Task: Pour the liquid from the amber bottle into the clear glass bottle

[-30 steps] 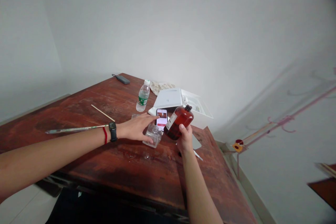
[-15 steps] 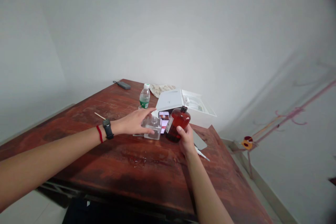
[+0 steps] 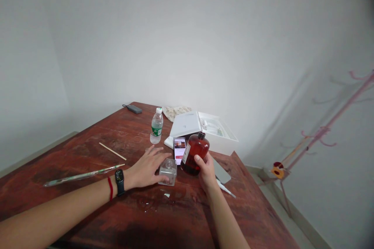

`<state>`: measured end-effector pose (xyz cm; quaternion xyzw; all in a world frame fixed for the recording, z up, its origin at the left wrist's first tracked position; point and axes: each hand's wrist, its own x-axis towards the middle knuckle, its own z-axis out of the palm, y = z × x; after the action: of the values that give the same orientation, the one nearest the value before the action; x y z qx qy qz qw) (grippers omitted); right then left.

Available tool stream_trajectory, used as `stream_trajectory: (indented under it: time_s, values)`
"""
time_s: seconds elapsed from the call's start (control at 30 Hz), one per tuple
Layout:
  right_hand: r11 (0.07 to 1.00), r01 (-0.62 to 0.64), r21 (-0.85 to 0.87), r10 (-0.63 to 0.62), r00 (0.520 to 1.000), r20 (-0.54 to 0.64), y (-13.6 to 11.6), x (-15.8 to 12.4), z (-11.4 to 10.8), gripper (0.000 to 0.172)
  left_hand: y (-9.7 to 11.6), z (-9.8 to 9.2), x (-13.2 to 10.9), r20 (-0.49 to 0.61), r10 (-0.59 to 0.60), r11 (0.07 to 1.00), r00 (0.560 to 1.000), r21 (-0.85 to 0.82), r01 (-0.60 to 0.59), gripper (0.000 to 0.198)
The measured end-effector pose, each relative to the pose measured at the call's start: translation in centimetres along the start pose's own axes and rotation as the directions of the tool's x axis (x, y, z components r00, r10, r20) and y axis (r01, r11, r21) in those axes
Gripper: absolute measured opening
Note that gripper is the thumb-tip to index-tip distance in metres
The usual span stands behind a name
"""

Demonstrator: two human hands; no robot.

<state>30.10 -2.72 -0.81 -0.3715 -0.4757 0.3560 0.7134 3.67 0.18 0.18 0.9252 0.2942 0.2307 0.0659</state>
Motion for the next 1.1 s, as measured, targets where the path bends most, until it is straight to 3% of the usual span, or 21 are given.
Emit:
stream_trajectory:
  time_s: [0.4, 0.6, 0.77, 0.93, 1.1]
  values:
    - [0.999, -0.049, -0.021, 0.048, 0.997, -0.059, 0.0, -0.2, -1.3, 0.051, -0.8, 1.1, 0.0, 0.041, -0.007, 1.0, 0.999, -0.004, 0.008, 0.078]
    - [0.998, -0.051, -0.039, 0.049, 0.998, -0.042, -0.3, -0.7, -1.3, 0.059, -0.4, 1.2, -0.6, -0.026, 0.019, 1.0, 0.999, -0.023, -0.02, 0.094]
    - [0.999, -0.034, -0.038, 0.032, 0.998, -0.048, -0.4, -1.0, -1.4, 0.061, -0.2, 1.0, -1.1, -0.102, 0.057, 0.997, 0.993, -0.053, -0.062, 0.076]
    - [0.999, -0.024, -0.045, 0.022, 0.999, -0.038, -0.6, -1.0, -1.3, 0.057, -1.8, 0.6, -0.6, -0.169, 0.106, 0.993, 0.98, -0.035, -0.113, 0.069]
    - [0.997, -0.035, -0.063, 0.033, 0.999, -0.027, -0.5, -1.3, -1.1, 0.057, -2.9, 0.8, -1.2, -0.362, 0.193, 0.969, 0.912, -0.075, -0.235, 0.041]
